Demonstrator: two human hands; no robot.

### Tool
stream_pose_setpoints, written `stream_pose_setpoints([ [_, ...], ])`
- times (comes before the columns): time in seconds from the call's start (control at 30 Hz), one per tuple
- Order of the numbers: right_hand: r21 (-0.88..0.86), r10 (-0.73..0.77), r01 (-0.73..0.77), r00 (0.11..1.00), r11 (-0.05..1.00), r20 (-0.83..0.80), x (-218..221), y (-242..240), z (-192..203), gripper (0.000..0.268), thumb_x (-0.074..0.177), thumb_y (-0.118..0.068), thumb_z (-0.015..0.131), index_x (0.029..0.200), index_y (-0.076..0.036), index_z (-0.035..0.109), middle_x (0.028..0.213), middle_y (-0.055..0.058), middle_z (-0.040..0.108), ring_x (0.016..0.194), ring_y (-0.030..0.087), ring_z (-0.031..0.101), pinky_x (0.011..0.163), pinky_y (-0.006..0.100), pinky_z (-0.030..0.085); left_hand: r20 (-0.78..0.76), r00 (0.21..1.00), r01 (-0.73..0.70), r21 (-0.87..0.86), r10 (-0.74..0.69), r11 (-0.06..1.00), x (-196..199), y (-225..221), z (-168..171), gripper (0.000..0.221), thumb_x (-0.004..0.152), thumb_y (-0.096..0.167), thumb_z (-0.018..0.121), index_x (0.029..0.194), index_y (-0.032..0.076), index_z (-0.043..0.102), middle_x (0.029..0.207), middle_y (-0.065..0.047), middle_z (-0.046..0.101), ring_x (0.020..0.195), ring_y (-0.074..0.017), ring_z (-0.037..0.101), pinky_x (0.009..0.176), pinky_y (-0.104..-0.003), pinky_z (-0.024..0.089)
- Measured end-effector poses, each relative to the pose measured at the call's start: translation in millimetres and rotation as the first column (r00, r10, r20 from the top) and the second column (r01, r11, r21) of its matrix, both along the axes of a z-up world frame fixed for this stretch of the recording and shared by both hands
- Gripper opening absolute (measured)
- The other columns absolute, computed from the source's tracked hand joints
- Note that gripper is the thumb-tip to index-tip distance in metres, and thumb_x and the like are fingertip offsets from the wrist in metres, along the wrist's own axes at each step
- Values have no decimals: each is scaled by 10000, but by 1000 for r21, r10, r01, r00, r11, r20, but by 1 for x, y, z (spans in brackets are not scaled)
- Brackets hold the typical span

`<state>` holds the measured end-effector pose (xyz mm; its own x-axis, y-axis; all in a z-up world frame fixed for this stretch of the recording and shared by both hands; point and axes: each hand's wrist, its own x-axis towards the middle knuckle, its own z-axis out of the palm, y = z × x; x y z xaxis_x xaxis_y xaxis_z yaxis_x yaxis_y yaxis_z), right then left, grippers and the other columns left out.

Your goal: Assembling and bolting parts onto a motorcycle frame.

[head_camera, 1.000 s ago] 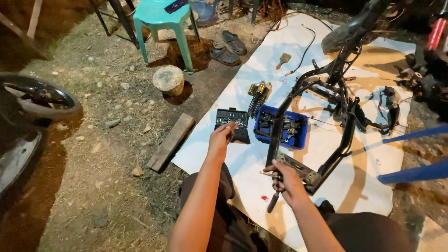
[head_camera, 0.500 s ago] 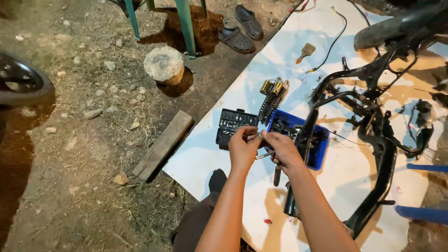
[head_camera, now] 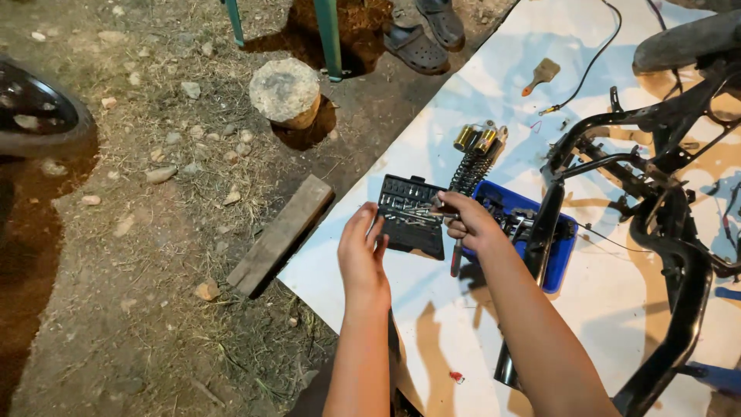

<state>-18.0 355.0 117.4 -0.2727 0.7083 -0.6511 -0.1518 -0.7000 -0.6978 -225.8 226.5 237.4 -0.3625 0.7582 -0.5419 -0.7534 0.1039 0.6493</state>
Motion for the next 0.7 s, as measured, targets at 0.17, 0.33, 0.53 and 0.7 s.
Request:
stream_pose_setpoints([
  [0.17, -212, -119, 145, 984, 966, 131, 29, 41, -219, 178, 899, -246, 701, 914, -103, 596, 609, -21, 419, 425, 83, 288, 386, 261, 209, 186, 975, -113, -45, 119, 993, -13, -3, 10, 468, 937, 305, 573, 1339, 70, 613, 1370, -38, 654, 1243, -180, 596, 1008, -347, 438],
  [0.33, -190, -87, 214, 851, 958, 518, 20, 45, -311, 243, 843, -225, 755, 829, -48, 589, 611, 31, 435, 464, 156, 370, 413, 328, 314, 207, 963, -157, -96, 174, 983, 0, -1, 19, 430, 939, 273, 573, 1303, 48, 612, 1356, -48, 665, 1246, -169, 602, 1022, -341, 441],
  [0.53, -118, -11, 141, 686, 983, 728, -8, 47, -305, 326, 786, -296, 789, 782, 3, 660, 642, 91, 549, 531, 227, 482, 490, 414, 417, 207, 935, -261, -147, 288, 954, 11, 0, 19, 383, 958, 239, 544, 1285, 51, 613, 1290, -55, 681, 1208, -176, 620, 969, -352, 449],
  [0.7, 114, 54, -254, 570, 960, 820, -5, 65, -333, 337, 780, -385, 816, 911, -79, 767, 883, 121, 737, 841, 305, 703, 775, 432, 551, 186, 928, -295, -167, 324, 941, 12, -3, 19, 331, 961, 224, 519, 1235, 69, 619, 1266, -50, 692, 1179, -176, 626, 942, -359, 455],
])
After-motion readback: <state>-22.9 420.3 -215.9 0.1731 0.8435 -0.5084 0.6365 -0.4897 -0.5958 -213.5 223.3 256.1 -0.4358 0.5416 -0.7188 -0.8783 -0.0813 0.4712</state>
